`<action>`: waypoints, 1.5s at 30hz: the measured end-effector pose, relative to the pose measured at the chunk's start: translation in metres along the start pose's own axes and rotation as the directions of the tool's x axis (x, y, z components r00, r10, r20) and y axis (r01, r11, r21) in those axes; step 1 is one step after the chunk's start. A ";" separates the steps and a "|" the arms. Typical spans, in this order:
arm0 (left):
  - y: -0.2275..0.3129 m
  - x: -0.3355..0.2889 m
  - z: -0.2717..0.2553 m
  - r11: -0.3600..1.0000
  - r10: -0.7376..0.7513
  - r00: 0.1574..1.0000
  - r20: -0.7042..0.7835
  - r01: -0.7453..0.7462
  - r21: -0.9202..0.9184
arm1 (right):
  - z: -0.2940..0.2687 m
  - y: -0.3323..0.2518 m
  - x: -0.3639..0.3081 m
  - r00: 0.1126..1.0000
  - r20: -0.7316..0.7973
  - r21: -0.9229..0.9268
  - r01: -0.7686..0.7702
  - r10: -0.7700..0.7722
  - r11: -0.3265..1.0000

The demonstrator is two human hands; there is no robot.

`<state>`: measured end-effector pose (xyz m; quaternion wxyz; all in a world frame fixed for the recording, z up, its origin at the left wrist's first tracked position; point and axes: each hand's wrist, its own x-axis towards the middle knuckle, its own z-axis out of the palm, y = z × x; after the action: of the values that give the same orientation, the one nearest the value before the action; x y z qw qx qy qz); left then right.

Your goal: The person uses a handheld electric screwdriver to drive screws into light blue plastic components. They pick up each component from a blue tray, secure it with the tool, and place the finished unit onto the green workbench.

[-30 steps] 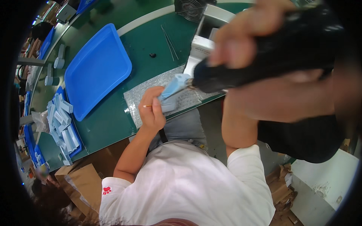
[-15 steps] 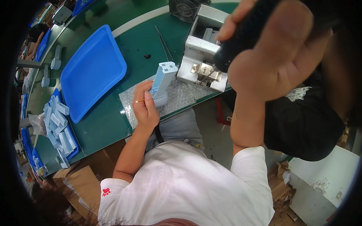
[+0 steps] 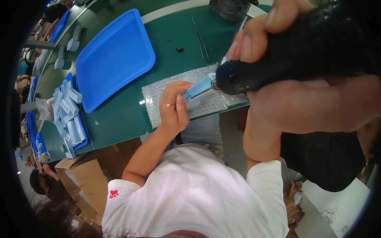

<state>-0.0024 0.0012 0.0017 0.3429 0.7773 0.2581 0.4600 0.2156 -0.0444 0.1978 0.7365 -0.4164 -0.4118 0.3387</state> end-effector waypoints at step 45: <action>0.005 0.000 0.006 1.000 0.015 1.000 -0.005 -0.015 0.000 | 0.011 -0.001 0.000 0.832 -0.254 -0.620 0.252 -0.494 0.743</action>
<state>0.0028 -0.0038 0.0035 0.3388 0.7782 0.2531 0.4644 0.2057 -0.0413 0.2017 0.7022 -0.5812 -0.4083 -0.0492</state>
